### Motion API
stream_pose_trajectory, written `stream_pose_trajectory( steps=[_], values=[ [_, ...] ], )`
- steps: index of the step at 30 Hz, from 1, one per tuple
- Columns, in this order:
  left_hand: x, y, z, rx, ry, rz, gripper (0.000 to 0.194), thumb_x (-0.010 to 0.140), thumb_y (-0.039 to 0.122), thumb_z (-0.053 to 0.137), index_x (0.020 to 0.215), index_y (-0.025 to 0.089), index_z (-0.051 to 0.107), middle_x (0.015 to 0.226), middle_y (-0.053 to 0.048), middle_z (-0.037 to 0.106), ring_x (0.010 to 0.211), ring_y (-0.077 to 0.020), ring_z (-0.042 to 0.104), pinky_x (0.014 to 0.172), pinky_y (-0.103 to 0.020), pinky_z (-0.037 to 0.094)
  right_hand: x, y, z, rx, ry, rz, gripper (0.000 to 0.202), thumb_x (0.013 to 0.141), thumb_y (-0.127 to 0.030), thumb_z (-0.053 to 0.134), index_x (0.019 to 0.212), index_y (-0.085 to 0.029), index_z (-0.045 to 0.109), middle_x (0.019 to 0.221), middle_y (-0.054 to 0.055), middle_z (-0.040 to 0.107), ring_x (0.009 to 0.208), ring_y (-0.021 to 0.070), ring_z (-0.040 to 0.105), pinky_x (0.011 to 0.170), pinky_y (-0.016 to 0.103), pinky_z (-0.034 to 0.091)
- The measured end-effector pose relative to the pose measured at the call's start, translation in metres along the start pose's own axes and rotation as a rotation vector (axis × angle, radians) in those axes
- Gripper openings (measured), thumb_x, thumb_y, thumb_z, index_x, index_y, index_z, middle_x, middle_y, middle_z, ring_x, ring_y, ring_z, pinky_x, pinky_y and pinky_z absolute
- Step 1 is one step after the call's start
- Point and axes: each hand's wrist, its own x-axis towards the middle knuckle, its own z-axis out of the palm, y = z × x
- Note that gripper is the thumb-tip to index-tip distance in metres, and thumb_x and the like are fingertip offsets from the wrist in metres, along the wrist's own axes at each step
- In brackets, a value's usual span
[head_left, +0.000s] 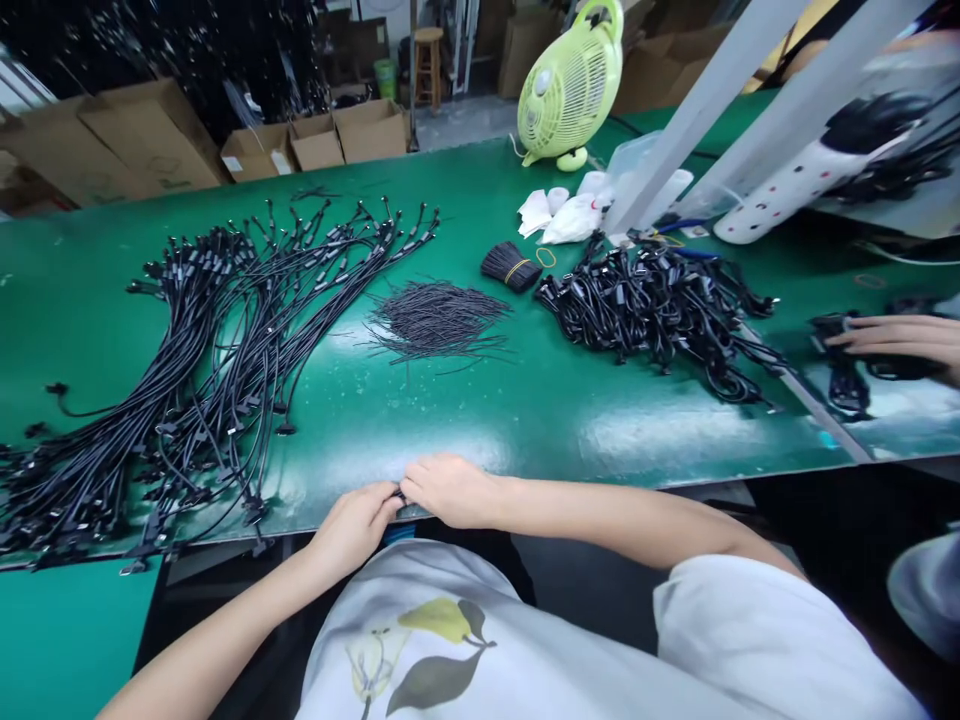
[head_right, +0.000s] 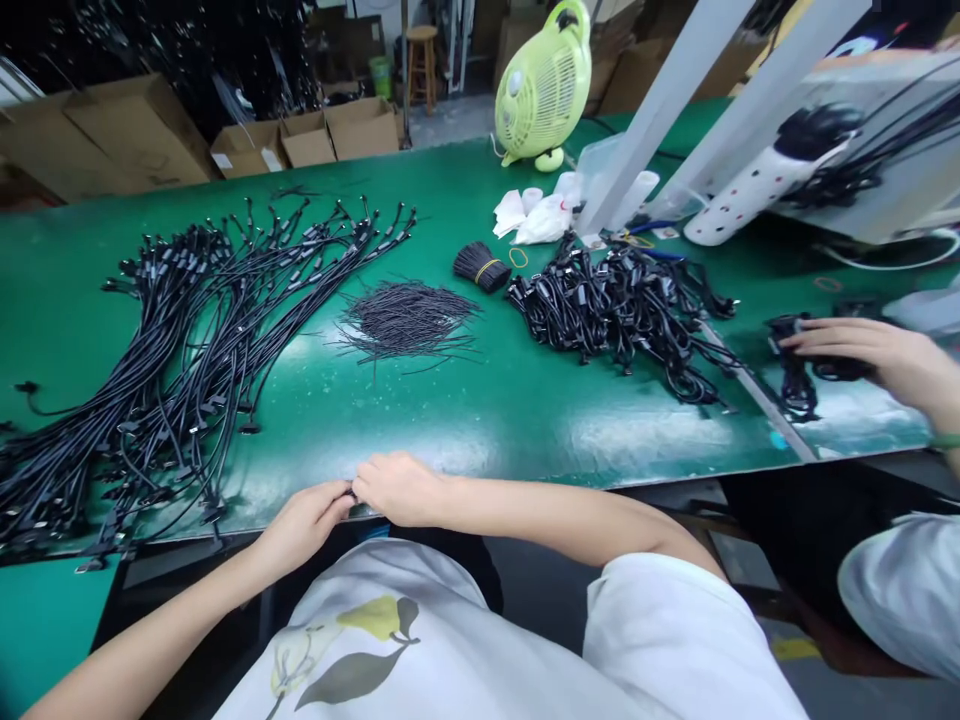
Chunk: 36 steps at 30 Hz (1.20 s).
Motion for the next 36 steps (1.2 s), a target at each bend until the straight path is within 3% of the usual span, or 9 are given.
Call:
stream_pose_trajectory(
  steps=[5, 8, 14, 18, 24, 26, 30, 33, 36],
  values=[
    [0.006, -0.004, 0.005, -0.132, 0.001, 0.011, 0.032, 0.095, 0.038, 0.032, 0.079, 0.02, 0.054, 0.069, -0.001, 0.056, 0.065, -0.0167, 0.05, 0.065, -0.028, 0.035, 0.002, 0.01, 0.001, 0.051, 0.029, -0.076, 0.026, 0.098, -0.023, 0.037, 0.091, -0.013, 0.061, 0.086, 0.007, 0.062, 0.073, 0.0164, 0.052, 0.06, 0.028, 0.035],
    [0.005, -0.011, 0.011, -0.474, 0.004, -0.04, 0.037, 0.093, 0.047, 0.037, 0.079, 0.018, 0.055, 0.056, 0.004, 0.045, 0.054, -0.013, 0.042, 0.059, -0.026, 0.033, 0.007, 0.053, -0.009, 0.247, 0.101, -0.113, 0.031, 0.099, -0.036, 0.04, 0.091, -0.018, 0.065, 0.087, 0.003, 0.065, 0.076, 0.0142, 0.055, 0.068, 0.026, 0.04],
    [0.002, -0.02, 0.012, -1.062, 0.268, -0.183, 0.046, 0.077, 0.061, 0.06, 0.075, 0.016, 0.053, 0.053, 0.008, 0.037, 0.046, -0.0073, 0.031, 0.049, -0.023, 0.025, 0.019, 0.184, -0.026, -0.033, 0.334, 0.827, 0.03, 0.098, -0.023, 0.038, 0.1, -0.012, 0.066, 0.1, 0.013, 0.063, 0.087, 0.0182, 0.054, 0.076, 0.028, 0.039],
    [0.001, -0.02, 0.014, -1.178, 0.299, -0.134, 0.048, 0.076, 0.061, 0.063, 0.075, 0.014, 0.054, 0.053, 0.007, 0.039, 0.045, -0.0058, 0.032, 0.048, -0.022, 0.024, 0.021, 0.207, -0.027, -0.132, 0.373, 0.898, 0.025, 0.093, -0.018, 0.042, 0.09, -0.009, 0.064, 0.096, 0.016, 0.061, 0.084, 0.0203, 0.053, 0.071, 0.029, 0.035],
    [0.009, -0.01, 0.007, -1.376, 0.417, -0.064, 0.053, 0.068, 0.061, 0.072, 0.084, 0.012, 0.058, 0.055, 0.007, 0.038, 0.044, -0.0043, 0.031, 0.045, -0.022, 0.022, 0.008, 0.157, -0.031, -0.063, 0.59, 0.932, 0.028, 0.096, -0.025, 0.037, 0.094, -0.013, 0.063, 0.09, 0.012, 0.061, 0.076, 0.0206, 0.056, 0.065, 0.03, 0.037],
    [0.013, -0.003, 0.005, -1.426, 0.432, -0.046, 0.06, 0.068, 0.059, 0.073, 0.101, 0.012, 0.059, 0.057, 0.008, 0.039, 0.045, -0.0046, 0.031, 0.046, -0.022, 0.022, 0.01, 0.114, -0.027, 0.194, 0.682, 0.732, 0.024, 0.094, -0.028, 0.043, 0.087, -0.018, 0.063, 0.086, 0.008, 0.063, 0.078, 0.0193, 0.059, 0.069, 0.029, 0.043],
    [0.023, 0.005, 0.007, -1.431, 0.42, -0.001, 0.068, 0.071, 0.06, 0.07, 0.118, 0.012, 0.056, 0.059, 0.007, 0.038, 0.046, -0.0056, 0.029, 0.046, -0.022, 0.023, 0.027, 0.022, -0.005, 0.488, 0.608, 0.331, 0.022, 0.094, -0.02, 0.044, 0.078, -0.02, 0.06, 0.073, 0.0, 0.061, 0.066, 0.0132, 0.059, 0.061, 0.022, 0.046],
    [0.026, 0.001, 0.007, -1.165, 0.491, 0.017, 0.058, 0.079, 0.06, 0.059, 0.111, 0.011, 0.062, 0.059, 0.005, 0.041, 0.047, -0.0084, 0.032, 0.047, -0.024, 0.027, 0.036, -0.01, 0.002, 0.149, 0.698, 0.238, 0.022, 0.092, -0.013, 0.041, 0.078, -0.018, 0.057, 0.07, 0.002, 0.057, 0.061, 0.0137, 0.055, 0.057, 0.024, 0.042],
    [0.019, -0.004, 0.003, -0.746, 0.628, 0.029, 0.043, 0.086, 0.05, 0.053, 0.111, 0.017, 0.067, 0.063, 0.0, 0.053, 0.053, -0.0138, 0.043, 0.058, -0.028, 0.037, 0.038, -0.012, -0.006, -0.302, 0.69, 0.026, 0.023, 0.088, -0.007, 0.04, 0.08, -0.015, 0.06, 0.072, 0.005, 0.057, 0.064, 0.017, 0.053, 0.061, 0.03, 0.041]
  ],
)
